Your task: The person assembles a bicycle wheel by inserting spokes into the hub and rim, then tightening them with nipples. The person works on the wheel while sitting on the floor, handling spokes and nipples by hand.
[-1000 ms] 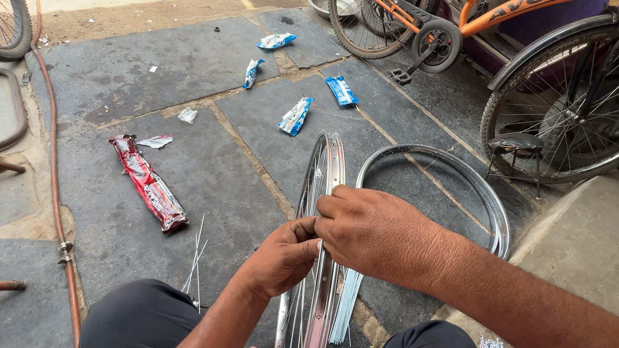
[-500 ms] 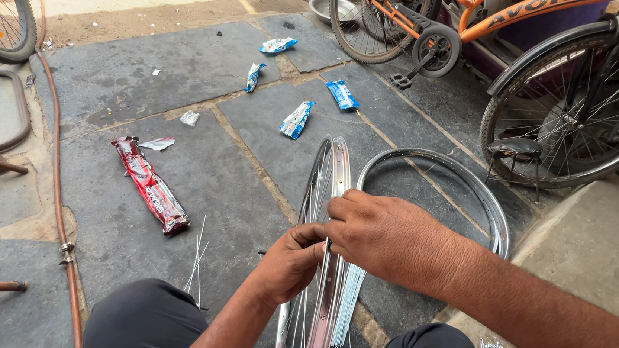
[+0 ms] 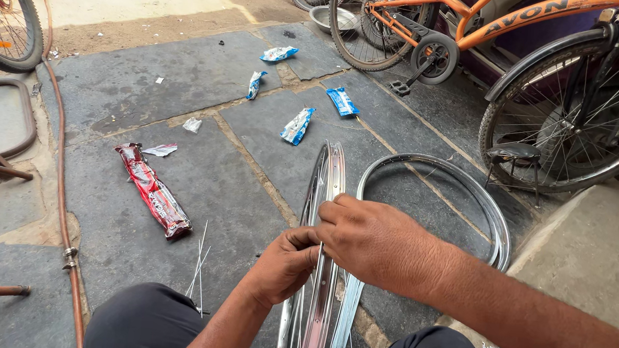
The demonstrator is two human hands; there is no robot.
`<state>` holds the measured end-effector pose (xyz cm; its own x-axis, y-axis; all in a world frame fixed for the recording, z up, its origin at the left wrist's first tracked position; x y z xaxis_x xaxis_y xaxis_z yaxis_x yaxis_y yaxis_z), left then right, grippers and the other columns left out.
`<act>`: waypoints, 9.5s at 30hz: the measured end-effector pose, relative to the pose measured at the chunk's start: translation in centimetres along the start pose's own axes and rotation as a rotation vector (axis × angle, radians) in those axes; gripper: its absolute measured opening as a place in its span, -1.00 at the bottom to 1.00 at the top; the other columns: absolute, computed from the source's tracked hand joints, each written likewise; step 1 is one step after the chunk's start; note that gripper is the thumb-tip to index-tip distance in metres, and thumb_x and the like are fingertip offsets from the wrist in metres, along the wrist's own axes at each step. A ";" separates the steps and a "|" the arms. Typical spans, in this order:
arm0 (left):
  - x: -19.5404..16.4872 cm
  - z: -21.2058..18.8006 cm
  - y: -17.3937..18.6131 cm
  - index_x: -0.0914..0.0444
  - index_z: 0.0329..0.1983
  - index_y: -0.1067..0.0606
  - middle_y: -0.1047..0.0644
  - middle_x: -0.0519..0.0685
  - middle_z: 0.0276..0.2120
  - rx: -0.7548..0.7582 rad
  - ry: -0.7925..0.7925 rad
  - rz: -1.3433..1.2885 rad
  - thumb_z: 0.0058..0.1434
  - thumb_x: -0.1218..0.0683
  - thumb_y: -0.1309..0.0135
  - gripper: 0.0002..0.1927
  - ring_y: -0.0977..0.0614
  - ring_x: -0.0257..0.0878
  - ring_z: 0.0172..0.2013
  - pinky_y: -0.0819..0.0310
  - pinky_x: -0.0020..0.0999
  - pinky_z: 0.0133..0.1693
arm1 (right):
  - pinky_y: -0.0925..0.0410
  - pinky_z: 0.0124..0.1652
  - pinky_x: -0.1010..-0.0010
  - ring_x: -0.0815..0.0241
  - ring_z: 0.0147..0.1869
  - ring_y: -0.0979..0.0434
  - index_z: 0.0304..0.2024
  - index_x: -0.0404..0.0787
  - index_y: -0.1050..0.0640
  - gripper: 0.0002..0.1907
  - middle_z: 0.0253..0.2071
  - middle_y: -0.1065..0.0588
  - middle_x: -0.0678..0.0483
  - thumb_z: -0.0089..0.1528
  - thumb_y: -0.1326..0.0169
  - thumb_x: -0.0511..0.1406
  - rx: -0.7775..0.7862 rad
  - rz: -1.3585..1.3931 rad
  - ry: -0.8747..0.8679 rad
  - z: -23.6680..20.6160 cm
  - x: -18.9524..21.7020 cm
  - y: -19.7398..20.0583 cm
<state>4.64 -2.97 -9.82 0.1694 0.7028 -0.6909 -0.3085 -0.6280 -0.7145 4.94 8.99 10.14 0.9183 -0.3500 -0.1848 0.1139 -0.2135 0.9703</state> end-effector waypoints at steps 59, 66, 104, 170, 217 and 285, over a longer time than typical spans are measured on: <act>-2.7 0.1 -1.8 0.40 0.12 -0.46 -0.57 0.09 -0.07 -0.142 -0.080 0.039 0.36 0.03 -0.03 -0.60 -0.58 -0.20 0.03 -0.47 -0.23 0.11 | -0.46 -0.11 0.29 0.08 -0.05 -0.50 -0.11 -0.31 -0.56 -0.62 -0.20 -0.48 -0.02 0.16 -0.21 -0.16 -0.128 0.081 0.139 1.3 -1.5 0.7; -2.8 -1.7 -3.7 0.38 0.25 -0.42 -0.54 0.04 -0.07 -0.170 -0.136 0.273 0.37 -0.05 0.04 -0.48 -0.51 -0.23 -0.05 -0.42 -0.30 0.01 | -0.47 -0.06 0.35 0.12 -0.03 -0.48 -0.29 -0.27 -0.59 -0.80 -0.22 -0.48 0.02 0.23 -0.15 -0.24 -0.090 -0.021 0.187 1.3 -1.1 0.6; 0.7 -0.4 -1.1 0.34 0.20 -0.46 -0.57 0.02 0.01 0.092 -0.012 -0.027 0.12 0.09 -0.36 -0.41 -0.58 -0.19 0.07 -0.48 -0.22 0.15 | -0.42 -0.02 0.32 0.13 -0.02 -0.46 -0.25 -0.31 -0.58 -0.83 -0.22 -0.48 0.04 0.16 -0.19 -0.32 -0.177 0.151 0.132 -1.9 0.2 0.1; 1.0 1.6 -0.8 0.40 0.23 -0.43 -0.56 0.15 0.03 -0.021 0.020 -0.014 0.29 0.05 -0.17 -0.50 -0.54 -0.07 0.14 -0.42 -0.08 0.21 | -0.48 -0.02 0.34 0.12 0.08 -0.45 -0.16 -0.30 -0.55 -0.77 -0.14 -0.42 -0.02 0.28 -0.12 -0.24 -0.186 0.304 -0.106 -1.4 -1.9 -2.1; 1.4 1.0 -1.4 0.34 -0.02 -0.52 -0.60 0.04 -0.11 -0.009 0.002 -0.051 0.18 0.14 -0.32 -0.65 -0.66 -0.21 -0.09 -0.61 -0.27 -0.02 | -0.49 -0.07 0.35 0.14 0.03 -0.46 -0.03 -0.25 -0.56 -0.72 -0.16 -0.46 0.03 0.26 -0.13 -0.26 -0.136 0.184 0.006 -2.1 -1.1 -0.5; 4.6 -5.1 21.9 0.16 0.21 -0.23 -0.49 0.12 -0.11 -1.402 -0.077 0.122 0.44 0.09 0.18 -0.70 -0.57 -0.04 -0.25 -0.67 0.02 -0.22 | -0.40 0.18 0.02 -0.20 0.18 -0.58 0.08 -0.13 -0.61 -0.49 0.05 -0.62 -0.15 0.37 0.08 0.05 0.355 0.831 -0.780 -1.6 -8.9 -48.9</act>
<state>3.39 -15.19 -29.26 0.1445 0.6082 -0.7805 0.8658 -0.4597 -0.1979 -8.16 24.05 -35.40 0.1695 -0.9337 0.3154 -0.6305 0.1432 0.7629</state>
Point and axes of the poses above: each hand's wrist, its own z-axis towards the middle knuckle, its own y-axis out of the back of the hand, x = y × z, the point moved 3 cm from there along z, towards the middle knuckle
